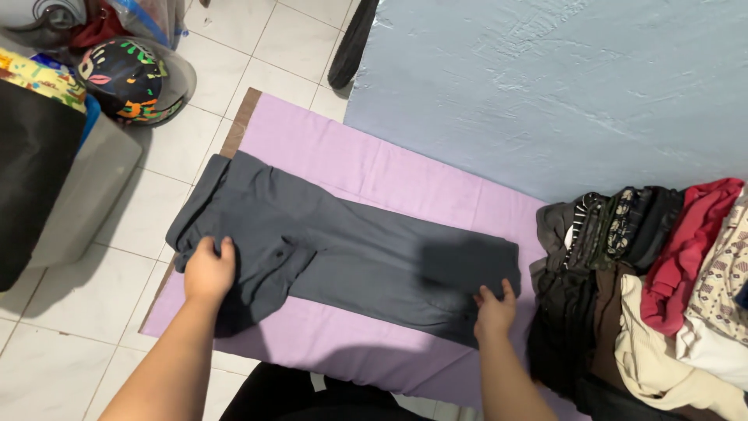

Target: The person takes a pair of pants from a stack of folded clothes, unfolds and flattens them on a surface by hand, and folds them.

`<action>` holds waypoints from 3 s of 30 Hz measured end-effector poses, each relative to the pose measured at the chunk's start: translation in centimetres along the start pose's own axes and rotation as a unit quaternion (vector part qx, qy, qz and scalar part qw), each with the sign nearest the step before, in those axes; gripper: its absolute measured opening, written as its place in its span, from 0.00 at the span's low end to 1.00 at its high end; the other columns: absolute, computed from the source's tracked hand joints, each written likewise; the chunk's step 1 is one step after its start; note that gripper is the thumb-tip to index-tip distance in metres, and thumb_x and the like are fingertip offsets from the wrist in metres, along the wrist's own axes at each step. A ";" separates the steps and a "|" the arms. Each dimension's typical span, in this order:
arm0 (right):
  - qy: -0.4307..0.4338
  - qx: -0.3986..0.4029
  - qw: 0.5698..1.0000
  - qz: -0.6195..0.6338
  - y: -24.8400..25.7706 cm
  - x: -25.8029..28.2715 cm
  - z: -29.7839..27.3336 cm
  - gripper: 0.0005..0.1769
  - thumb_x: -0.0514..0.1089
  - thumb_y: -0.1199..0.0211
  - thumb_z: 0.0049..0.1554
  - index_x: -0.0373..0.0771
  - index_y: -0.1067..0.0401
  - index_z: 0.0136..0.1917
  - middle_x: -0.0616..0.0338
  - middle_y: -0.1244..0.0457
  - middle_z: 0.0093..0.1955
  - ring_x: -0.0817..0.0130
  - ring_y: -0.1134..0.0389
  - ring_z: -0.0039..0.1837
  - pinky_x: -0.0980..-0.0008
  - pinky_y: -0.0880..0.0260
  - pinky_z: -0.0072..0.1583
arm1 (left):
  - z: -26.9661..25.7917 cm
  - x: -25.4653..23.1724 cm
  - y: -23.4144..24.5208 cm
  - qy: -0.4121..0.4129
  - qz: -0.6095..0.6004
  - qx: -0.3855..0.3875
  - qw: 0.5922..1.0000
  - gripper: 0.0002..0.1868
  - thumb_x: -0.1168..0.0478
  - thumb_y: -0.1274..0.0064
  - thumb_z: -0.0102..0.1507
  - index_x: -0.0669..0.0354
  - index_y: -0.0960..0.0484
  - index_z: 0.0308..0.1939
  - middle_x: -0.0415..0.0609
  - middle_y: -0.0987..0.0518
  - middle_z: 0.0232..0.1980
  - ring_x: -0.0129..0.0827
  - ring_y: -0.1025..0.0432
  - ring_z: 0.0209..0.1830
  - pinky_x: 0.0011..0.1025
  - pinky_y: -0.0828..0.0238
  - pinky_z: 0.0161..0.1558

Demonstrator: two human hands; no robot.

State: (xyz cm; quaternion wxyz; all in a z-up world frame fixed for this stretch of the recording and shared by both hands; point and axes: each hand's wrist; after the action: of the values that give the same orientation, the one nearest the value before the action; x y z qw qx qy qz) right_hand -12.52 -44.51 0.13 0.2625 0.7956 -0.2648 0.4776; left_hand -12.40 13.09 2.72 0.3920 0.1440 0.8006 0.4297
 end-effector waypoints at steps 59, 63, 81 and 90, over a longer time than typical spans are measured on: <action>0.432 0.171 0.733 -0.497 -30.8 1.6 -5.6 0.07 0.51 0.34 0.58 0.49 0.24 0.45 0.65 0.35 0.50 0.59 0.38 0.57 0.54 0.42 0.61 | 13.8 -9.4 -1.2 0.143 -0.064 -0.070 0.985 0.18 0.43 0.44 0.67 0.50 0.19 0.49 0.50 0.24 0.54 0.50 0.28 0.57 0.50 0.34 0.58; 0.470 0.129 0.736 -0.470 -30.2 0.9 -6.3 0.12 0.51 0.34 0.58 0.46 0.26 0.53 0.60 0.36 0.55 0.56 0.38 0.61 0.51 0.42 0.63 | 13.4 -9.6 -2.2 0.057 -0.037 -0.163 0.984 0.17 0.44 0.44 0.67 0.49 0.19 0.52 0.49 0.25 0.54 0.50 0.31 0.58 0.57 0.41 0.58; 0.328 0.141 0.683 -0.637 -10.9 2.1 -0.4 0.49 0.75 0.46 0.57 0.50 0.50 0.82 0.45 0.61 0.84 0.43 0.65 0.84 0.43 0.69 0.77 | 8.7 -14.0 -3.0 -0.096 0.336 0.219 0.911 0.83 0.27 0.29 0.28 0.31 0.62 0.80 0.49 0.74 0.83 0.55 0.81 0.81 0.68 0.77 0.69; 0.258 0.161 0.747 -0.591 -3.1 1.4 0.4 0.41 0.68 0.48 0.61 0.49 0.48 0.80 0.53 0.59 0.85 0.53 0.64 0.85 0.46 0.71 0.79 | -8.3 -15.9 -17.0 -0.425 0.193 0.035 0.884 0.41 0.32 0.65 0.63 0.41 0.42 0.77 0.53 0.54 0.84 0.56 0.65 0.84 0.69 0.78 0.73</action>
State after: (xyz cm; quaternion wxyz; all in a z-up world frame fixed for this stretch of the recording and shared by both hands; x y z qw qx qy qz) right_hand -9.66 -42.74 0.69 0.4190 0.6699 0.4166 0.4495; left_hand -6.45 -10.69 -0.19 0.5985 0.4785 0.5282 0.3658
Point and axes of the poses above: each hand's wrist, its own z-axis towards the middle knuckle, its own y-axis out of the back of the hand, x = y × z
